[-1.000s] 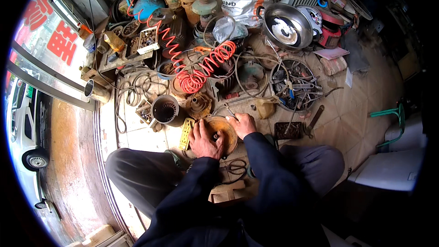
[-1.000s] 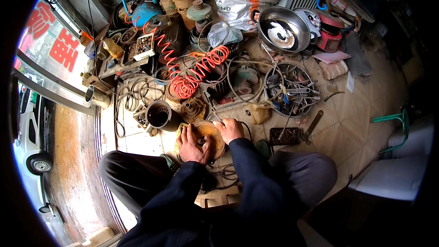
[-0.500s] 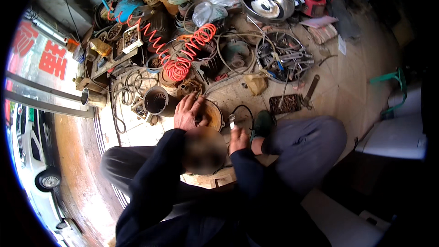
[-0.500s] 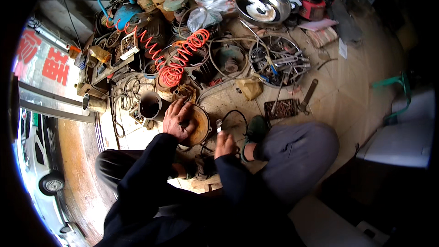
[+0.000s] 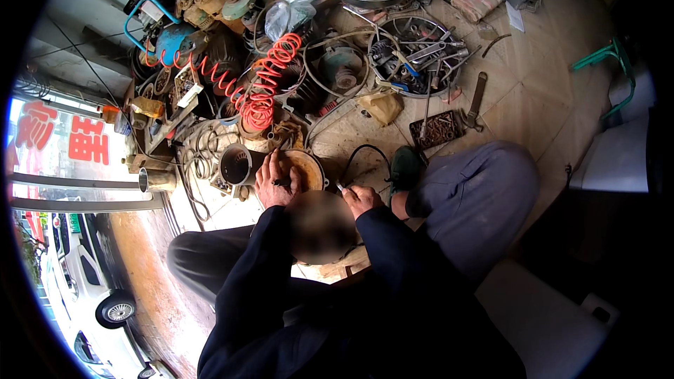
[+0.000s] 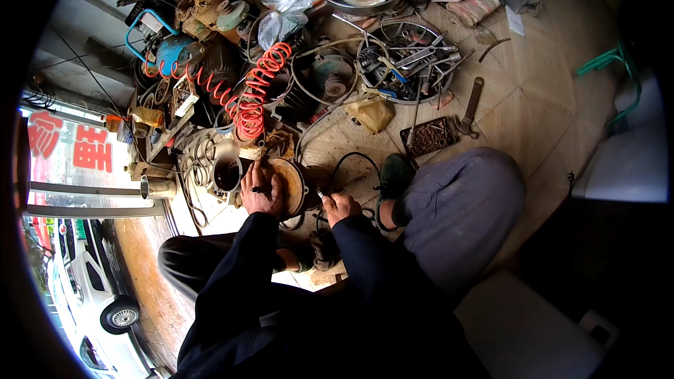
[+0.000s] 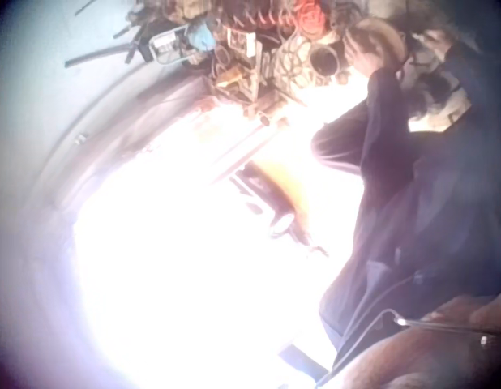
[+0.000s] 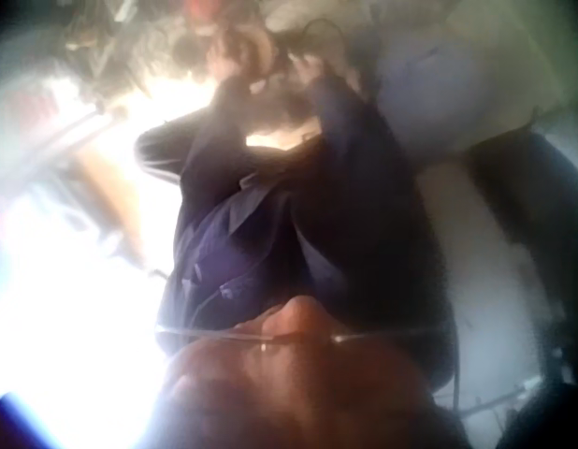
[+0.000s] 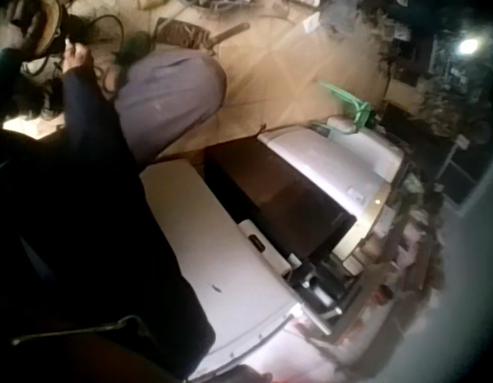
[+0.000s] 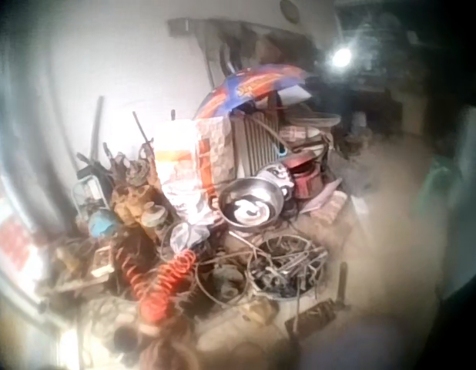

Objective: The person sits on the floor of a cluttered workshop and works on a circular mechanical component, likely a brake drum. They use a small metal tool to scrape and clean the inner surface of the part, rotating it periodically to access different areas.

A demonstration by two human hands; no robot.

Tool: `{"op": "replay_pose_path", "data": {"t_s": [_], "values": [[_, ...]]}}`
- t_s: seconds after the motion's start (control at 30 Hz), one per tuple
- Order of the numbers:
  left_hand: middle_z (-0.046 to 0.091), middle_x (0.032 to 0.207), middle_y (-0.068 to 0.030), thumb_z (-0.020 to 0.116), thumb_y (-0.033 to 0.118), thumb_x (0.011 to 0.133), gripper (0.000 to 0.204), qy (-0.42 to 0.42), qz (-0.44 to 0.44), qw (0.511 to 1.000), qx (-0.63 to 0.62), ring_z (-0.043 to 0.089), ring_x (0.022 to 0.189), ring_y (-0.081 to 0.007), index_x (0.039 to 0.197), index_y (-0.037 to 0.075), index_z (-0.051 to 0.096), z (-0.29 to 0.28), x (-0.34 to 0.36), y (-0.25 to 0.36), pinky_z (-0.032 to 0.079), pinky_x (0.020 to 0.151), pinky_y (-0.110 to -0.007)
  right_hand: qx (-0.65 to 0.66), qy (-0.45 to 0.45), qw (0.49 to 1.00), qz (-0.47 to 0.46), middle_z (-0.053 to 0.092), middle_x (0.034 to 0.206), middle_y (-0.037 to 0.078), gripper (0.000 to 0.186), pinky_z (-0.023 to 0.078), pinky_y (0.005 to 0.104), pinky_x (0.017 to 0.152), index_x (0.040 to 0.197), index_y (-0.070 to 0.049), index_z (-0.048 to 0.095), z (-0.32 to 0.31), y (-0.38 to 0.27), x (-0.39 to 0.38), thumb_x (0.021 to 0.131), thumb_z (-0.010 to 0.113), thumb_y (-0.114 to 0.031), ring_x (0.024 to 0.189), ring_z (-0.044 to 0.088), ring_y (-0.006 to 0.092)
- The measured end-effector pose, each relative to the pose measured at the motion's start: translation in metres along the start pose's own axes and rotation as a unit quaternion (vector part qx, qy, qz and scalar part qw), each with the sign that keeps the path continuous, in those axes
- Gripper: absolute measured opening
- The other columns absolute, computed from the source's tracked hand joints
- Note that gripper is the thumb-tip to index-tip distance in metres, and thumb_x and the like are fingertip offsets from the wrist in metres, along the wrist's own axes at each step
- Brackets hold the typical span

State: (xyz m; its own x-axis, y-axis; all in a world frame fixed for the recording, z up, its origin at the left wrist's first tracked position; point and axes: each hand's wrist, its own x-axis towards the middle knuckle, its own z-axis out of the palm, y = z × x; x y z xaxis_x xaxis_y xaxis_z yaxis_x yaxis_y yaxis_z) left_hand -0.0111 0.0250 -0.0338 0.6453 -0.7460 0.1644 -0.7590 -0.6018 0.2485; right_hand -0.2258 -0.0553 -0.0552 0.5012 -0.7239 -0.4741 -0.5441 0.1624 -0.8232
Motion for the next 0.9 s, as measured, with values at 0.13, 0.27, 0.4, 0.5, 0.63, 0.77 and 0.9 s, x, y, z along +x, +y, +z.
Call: {"op": "replay_pose_path", "data": {"t_s": [0.13,0.27,0.4,0.5,0.63,0.77,0.9], "values": [[0.053,0.144,-0.0152,0.066,0.039,0.085,0.072,0.004,0.021,1.0,-0.022,0.05,0.127,-0.0378,0.15,0.016,0.045,0.004,0.001,-0.004,0.042,0.108,-0.046,-0.003,0.044,0.999,-0.014,0.066,0.081,0.024,0.04,0.05,0.0513,0.071,0.083,-0.003,0.065,-0.001,-0.001,0.003,0.095,0.058,-0.041,0.08,0.064,0.0442],[0.052,0.144,-0.019,0.06,0.028,0.091,0.06,-0.027,0.006,0.999,-0.043,0.046,0.133,-0.0394,0.146,0.009,0.047,-0.01,0.003,0.014,0.035,0.114,-0.048,0.016,0.061,0.998,-0.022,0.065,0.078,0.024,0.04,0.05,0.0521,0.071,0.081,-0.003,0.065,-0.002,-0.002,0.007,0.094,0.059,-0.04,0.078,0.064,0.0451],[0.054,0.142,-0.0195,0.061,0.023,0.089,0.059,-0.017,0.007,0.999,-0.046,0.048,0.132,-0.0389,0.145,0.008,0.049,-0.015,0.002,0.012,0.037,0.113,-0.047,0.035,0.019,0.998,-0.04,0.064,0.077,0.025,0.039,0.05,0.0532,0.069,0.079,-0.003,0.063,0.008,-0.004,0.008,0.094,0.06,-0.039,0.078,0.064,0.0465],[0.055,0.139,-0.0194,0.062,0.02,0.087,0.059,-0.007,0.003,0.999,-0.043,0.049,0.13,-0.0391,0.144,0.008,0.05,-0.016,0.002,0.014,0.038,0.112,-0.046,0.033,0.014,0.998,-0.044,0.063,0.077,0.026,0.039,0.049,0.0536,0.069,0.077,-0.003,0.061,0.011,-0.009,0.007,0.095,0.06,-0.038,0.078,0.063,0.0474],[0.055,0.138,-0.0195,0.063,0.021,0.086,0.06,-0.006,0.001,0.999,-0.039,0.049,0.129,-0.0395,0.144,0.008,0.051,-0.014,0.001,0.009,0.038,0.111,-0.047,0.039,-0.017,0.999,-0.03,0.063,0.077,0.025,0.039,0.049,0.0534,0.069,0.078,-0.002,0.061,0.013,-0.006,0.012,0.094,0.06,-0.037,0.079,0.063,0.0475],[0.054,0.141,-0.0183,0.066,0.026,0.084,0.066,-0.008,0.001,0.999,-0.038,0.051,0.125,-0.0421,0.146,0.012,0.048,-0.016,0.002,0.021,0.042,0.108,-0.048,-0.03,0.03,0.999,0.011,0.065,0.077,0.024,0.038,0.05,0.0519,0.069,0.079,-0.003,0.066,0.039,0.021,0.028,0.093,0.062,-0.038,0.077,0.065,0.0451],[0.053,0.141,-0.0201,0.066,0.023,0.084,0.065,-0.009,-0.006,0.998,-0.055,0.05,0.127,-0.0422,0.145,0.011,0.049,-0.021,0.002,0.024,0.041,0.109,-0.048,0.013,0.02,0.997,-0.07,0.068,0.077,0.022,0.037,0.052,0.0494,0.07,0.08,-0.005,0.072,0.035,0.043,0.046,0.091,0.065,-0.039,0.076,0.068,0.041]]}}
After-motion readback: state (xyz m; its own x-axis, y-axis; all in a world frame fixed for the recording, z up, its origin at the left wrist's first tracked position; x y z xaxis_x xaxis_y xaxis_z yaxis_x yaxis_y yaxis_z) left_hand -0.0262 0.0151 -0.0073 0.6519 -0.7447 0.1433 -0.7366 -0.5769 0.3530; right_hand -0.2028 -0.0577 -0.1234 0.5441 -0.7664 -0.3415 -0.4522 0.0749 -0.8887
